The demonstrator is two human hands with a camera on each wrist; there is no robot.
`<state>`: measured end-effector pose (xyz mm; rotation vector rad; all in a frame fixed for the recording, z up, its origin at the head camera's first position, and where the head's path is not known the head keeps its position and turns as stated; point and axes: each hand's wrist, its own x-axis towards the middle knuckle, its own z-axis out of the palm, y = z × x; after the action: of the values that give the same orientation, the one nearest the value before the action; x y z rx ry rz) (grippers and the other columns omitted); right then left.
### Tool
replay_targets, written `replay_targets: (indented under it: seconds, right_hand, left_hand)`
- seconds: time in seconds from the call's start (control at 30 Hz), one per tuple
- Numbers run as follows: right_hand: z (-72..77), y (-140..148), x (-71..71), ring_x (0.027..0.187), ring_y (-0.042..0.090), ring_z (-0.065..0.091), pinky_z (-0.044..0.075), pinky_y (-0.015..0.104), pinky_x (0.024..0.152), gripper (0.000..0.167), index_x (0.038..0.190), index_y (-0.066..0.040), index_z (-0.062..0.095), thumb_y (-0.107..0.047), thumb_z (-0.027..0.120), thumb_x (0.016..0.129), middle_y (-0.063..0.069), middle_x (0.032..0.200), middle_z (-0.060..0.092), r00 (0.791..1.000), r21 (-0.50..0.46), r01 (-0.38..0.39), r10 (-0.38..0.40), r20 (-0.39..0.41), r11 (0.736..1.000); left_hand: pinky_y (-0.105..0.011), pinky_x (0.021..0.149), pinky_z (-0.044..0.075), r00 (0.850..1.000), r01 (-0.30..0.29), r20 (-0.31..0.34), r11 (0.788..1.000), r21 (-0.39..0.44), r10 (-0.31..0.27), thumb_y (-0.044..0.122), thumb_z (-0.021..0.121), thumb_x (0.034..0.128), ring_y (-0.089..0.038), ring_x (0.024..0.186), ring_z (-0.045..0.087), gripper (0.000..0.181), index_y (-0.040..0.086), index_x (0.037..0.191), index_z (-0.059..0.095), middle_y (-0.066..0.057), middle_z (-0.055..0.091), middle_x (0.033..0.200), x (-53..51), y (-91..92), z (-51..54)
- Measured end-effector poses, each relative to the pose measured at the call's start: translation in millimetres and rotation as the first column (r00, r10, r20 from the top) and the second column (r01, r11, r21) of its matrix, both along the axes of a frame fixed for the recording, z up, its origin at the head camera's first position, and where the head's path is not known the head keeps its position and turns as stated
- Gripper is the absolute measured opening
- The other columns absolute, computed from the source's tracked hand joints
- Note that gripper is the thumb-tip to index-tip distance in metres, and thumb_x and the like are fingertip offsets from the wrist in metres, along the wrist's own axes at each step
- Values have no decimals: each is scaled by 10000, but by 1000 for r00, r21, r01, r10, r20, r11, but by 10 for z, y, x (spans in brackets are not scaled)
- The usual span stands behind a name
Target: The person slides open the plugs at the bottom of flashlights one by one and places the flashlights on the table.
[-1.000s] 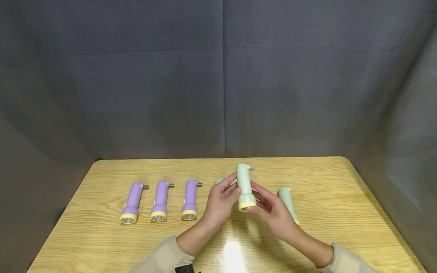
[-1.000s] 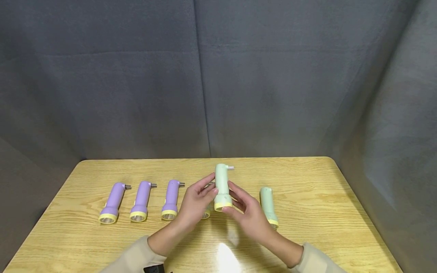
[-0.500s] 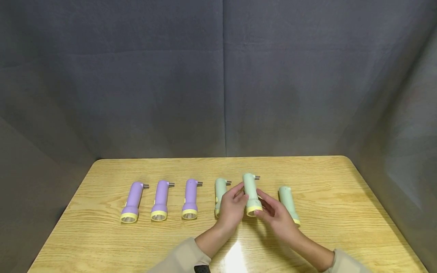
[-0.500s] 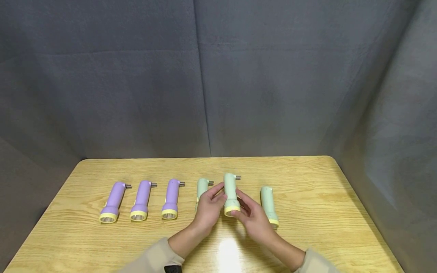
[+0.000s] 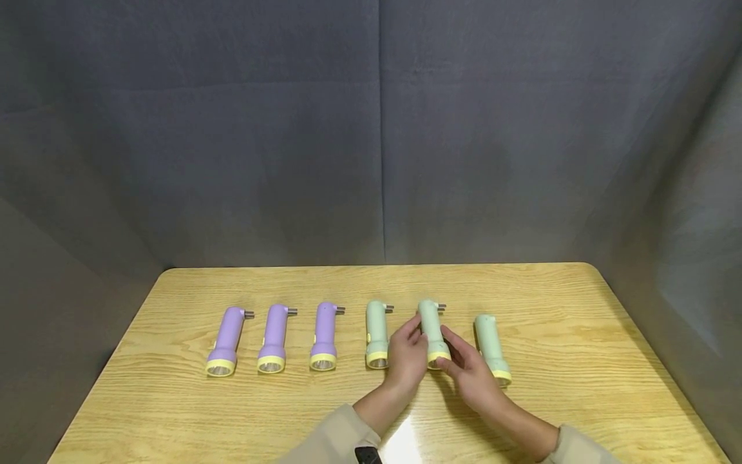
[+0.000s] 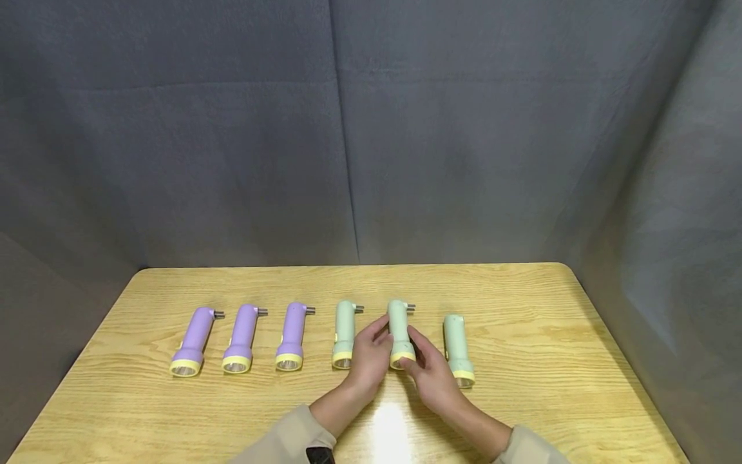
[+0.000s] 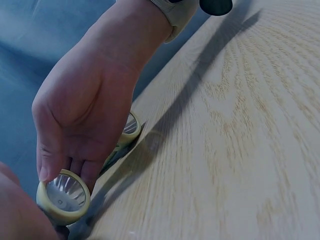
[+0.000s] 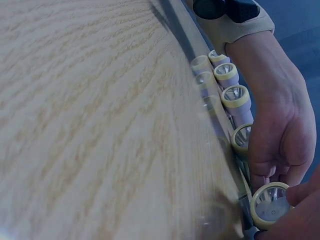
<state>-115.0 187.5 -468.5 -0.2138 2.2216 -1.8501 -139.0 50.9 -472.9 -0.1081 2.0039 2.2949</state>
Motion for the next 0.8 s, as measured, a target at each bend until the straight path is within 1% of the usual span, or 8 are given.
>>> replay_targets:
  seconds: [0.2,0.27,0.43,0.63,0.8]
  right_hand:
    - [-27,-13,-18,1501,439,149,221,450,1180,613,1559,123,161,56,469,1034,315,1629,149,1000,11,27,-27,-1,1000]
    - [-37,-16,-24,1499,442,150,217,459,1182,611,1556,130,164,65,468,1030,321,1625,152,999,15,35,-35,-4,999]
    - [-61,-22,-25,1501,425,160,208,463,1190,607,1555,125,188,63,477,1025,310,1623,177,998,34,61,-61,-2,998]
    - [-71,-38,-1,1488,458,169,194,525,1191,603,1543,148,194,74,479,1017,339,1607,191,997,42,70,-68,-46,997]
    - [-69,-61,2,1495,462,147,185,539,1199,602,1556,126,179,64,459,1027,324,1624,164,997,42,81,-80,-19,996]
  left_hand:
    - [-480,1113,407,1000,-11,-11,1000,-19,10,-59,428,1031,-433,1381,441,451,-99,1481,426,-306,450,1489,-19,38,-30]
    - [-470,1105,424,1000,-17,-21,1000,-21,16,-64,435,1024,-425,1366,463,452,-104,1474,433,-299,477,1470,-25,49,-41]
    - [-450,1072,472,999,-35,-18,999,-29,34,-54,462,1016,-400,1330,506,441,-87,1456,474,-262,544,1420,-19,66,-62]
    - [-454,1043,497,999,-45,-27,999,-27,44,-56,463,1020,-399,1297,524,428,-102,1444,477,-254,573,1375,-10,71,-56]
    - [-456,1038,499,999,-45,-22,999,-15,45,-60,463,1020,-385,1288,529,426,-90,1444,487,-235,585,1357,-16,68,-48]
